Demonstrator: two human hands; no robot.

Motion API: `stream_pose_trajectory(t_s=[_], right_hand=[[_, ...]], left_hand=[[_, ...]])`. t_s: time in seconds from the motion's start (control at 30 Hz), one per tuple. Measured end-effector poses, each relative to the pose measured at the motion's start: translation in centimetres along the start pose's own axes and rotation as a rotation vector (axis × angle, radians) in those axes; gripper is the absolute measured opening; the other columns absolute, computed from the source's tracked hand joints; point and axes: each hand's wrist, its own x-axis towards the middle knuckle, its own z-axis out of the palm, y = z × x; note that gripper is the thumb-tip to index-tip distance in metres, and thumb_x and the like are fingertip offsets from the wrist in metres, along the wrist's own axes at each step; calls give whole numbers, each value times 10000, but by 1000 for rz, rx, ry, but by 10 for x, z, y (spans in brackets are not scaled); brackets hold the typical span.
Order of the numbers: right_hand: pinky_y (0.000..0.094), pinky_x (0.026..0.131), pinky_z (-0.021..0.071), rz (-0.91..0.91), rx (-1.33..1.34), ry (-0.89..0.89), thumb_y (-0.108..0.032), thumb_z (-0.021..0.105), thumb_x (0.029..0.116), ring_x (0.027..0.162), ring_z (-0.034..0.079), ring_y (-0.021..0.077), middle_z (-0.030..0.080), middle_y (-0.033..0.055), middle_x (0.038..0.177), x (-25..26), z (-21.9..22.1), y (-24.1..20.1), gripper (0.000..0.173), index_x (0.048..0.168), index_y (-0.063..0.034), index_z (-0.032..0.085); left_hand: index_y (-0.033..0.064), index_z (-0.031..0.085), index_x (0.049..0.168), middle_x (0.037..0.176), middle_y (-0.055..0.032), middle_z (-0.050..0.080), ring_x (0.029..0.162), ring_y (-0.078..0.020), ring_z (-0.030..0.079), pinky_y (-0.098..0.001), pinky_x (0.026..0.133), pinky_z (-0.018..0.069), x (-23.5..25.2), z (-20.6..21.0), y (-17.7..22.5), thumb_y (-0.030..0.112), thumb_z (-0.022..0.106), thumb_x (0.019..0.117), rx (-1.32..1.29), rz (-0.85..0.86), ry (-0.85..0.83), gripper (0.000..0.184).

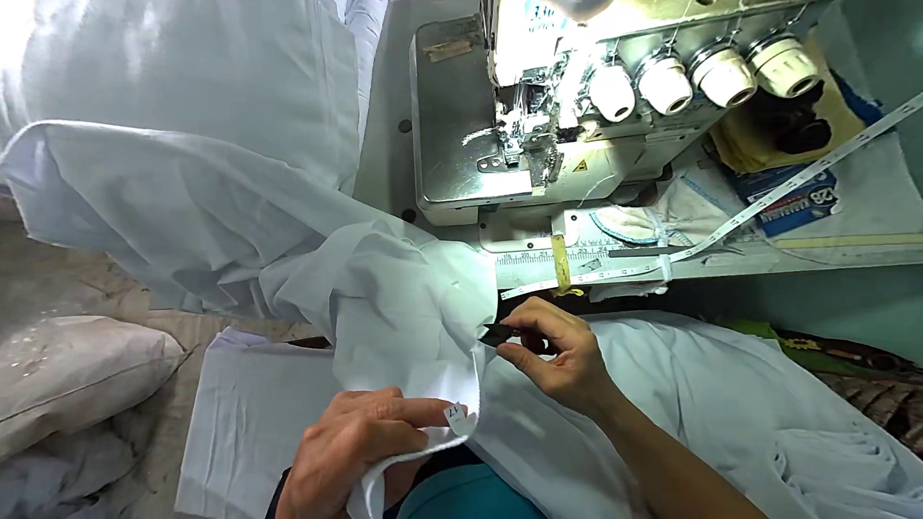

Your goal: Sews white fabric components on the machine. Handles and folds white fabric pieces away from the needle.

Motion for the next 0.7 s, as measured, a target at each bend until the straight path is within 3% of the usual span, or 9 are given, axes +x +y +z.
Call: stream_pose_trajectory(t_s=[0.4,0.57,0.63,0.7], right_hand=[[49,642,406,-8,-24,-99,-134,707,912,744,528,-43,645,90,867,-3,7,0,218,967,76,688],[64,721,481,28,96,-23,-98,663,961,800,581,-53,653,48,875,2,17,-9,173,962,73,687],[76,741,494,43,111,-19,-89,630,976,813,594,-55,662,28,859,5,14,-13,168,932,59,696],[77,684,497,77,168,-22,-87,634,957,774,588,-77,670,-28,886,12,8,-16,122,952,14,702]], left_hand=[[114,562,1006,1007,20,695,904,-17,669,-144,783,534,-4,0,1,165,564,1055,47,7,97,71],[81,530,966,992,-45,675,862,-46,646,-140,755,505,-4,-3,2,137,525,1065,-31,13,-85,114],[84,557,1018,1000,-17,679,878,-14,653,-128,763,523,-5,-5,-1,161,536,1066,-22,-44,-24,93],[87,605,1099,979,17,685,884,35,646,-115,782,526,-4,-5,-3,202,541,1071,18,-114,56,135]])
